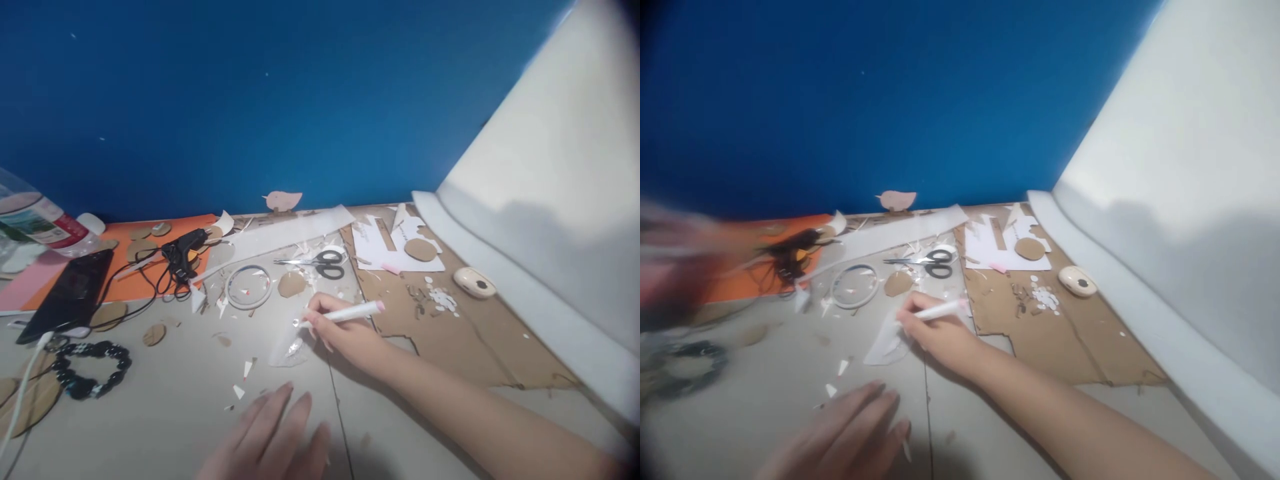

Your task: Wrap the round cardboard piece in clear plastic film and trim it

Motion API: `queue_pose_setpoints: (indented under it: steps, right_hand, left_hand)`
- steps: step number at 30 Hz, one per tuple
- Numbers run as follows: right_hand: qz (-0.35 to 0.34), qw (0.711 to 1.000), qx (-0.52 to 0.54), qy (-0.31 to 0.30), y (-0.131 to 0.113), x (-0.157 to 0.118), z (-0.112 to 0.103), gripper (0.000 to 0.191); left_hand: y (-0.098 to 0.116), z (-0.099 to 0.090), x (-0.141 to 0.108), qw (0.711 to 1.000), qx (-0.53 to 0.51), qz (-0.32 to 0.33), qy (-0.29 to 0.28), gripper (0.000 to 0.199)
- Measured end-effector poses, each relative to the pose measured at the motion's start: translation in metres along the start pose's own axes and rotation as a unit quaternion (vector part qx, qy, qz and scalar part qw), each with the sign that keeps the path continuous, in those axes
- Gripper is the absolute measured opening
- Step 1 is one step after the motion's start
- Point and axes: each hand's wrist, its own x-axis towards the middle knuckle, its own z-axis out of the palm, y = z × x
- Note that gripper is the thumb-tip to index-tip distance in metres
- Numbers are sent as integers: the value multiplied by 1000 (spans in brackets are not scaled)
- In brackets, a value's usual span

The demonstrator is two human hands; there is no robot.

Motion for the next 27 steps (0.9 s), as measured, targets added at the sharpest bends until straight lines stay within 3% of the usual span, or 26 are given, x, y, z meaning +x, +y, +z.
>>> queue_pose_setpoints:
  steps: [2,6,11,27]
  right_hand:
    - [13,1000,9,-2,4,1,0,24]
    - [19,1000,0,-21,8,3,0,25]
    - [-10,995,-76,-60,2,3,-3,23]
    - [14,990,-132,-45,-1,5,-1,17]
  left_hand:
    - [5,13,14,999,-21,-10,32,20]
    - [5,25,18,997,-54,-28,37,27]
    - [1,28,14,993,-94,-64,39,23]
    - [-3,31,17,993,-86,-83,5,26]
